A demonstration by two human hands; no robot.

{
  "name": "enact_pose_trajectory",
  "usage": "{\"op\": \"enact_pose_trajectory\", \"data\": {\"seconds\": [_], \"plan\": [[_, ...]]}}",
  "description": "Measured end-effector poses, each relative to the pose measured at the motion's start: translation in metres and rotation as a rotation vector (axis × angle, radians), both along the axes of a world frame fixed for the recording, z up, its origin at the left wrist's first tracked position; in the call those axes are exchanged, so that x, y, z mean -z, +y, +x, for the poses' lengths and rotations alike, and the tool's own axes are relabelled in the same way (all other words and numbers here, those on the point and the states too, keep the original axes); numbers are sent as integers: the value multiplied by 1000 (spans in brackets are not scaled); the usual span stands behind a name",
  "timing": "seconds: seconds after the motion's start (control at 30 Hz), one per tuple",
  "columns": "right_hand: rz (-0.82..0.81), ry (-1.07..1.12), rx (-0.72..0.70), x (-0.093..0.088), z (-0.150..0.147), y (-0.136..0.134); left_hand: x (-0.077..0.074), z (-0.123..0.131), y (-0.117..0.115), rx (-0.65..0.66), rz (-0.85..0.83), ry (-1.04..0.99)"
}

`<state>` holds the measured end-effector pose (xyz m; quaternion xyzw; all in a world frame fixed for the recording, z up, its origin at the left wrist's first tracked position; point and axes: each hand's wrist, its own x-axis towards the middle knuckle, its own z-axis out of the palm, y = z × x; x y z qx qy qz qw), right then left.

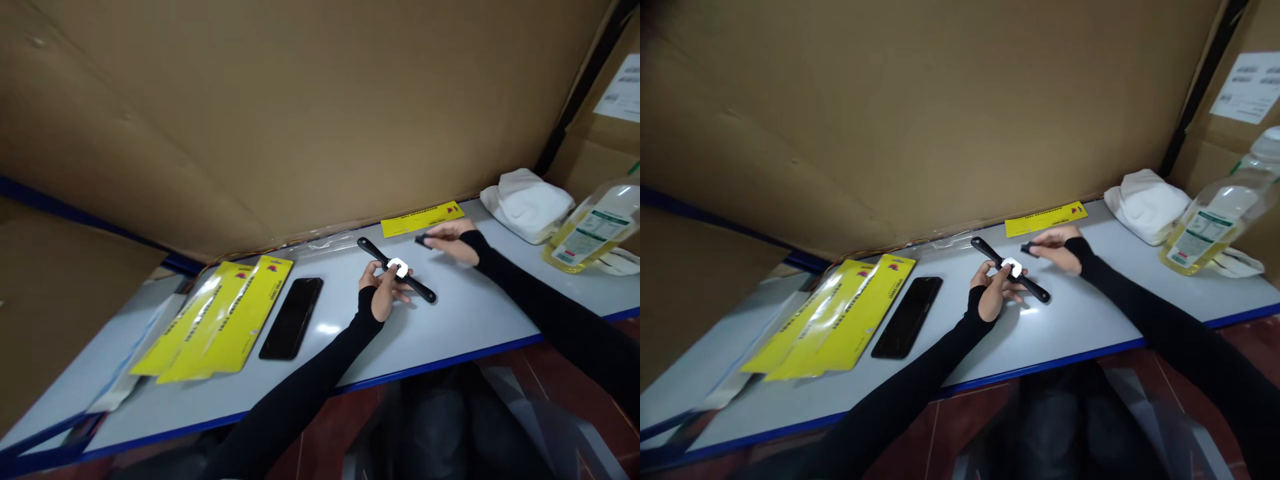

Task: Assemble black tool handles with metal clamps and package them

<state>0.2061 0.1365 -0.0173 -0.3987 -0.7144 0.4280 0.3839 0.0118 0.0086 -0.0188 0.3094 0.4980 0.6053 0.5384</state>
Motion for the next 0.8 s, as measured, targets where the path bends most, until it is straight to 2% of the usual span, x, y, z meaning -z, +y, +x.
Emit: {"op": "enact_pose_trajectory", "data": {"seconds": [0.1,0.2,0.57,0.8], "plan": [[-106,149,-36,1,-36,-38,-2,0,0,-29,-8,8],[-153,185,4,3,-53,-55,-2,-1,-2,-36,-13,15],[-112,94,-78,-7,-44,-55,4,-1,-2,21,36,-27],[-277,196,-124,-15,-42,-55,3,1,-3,20,67,-2]]}}
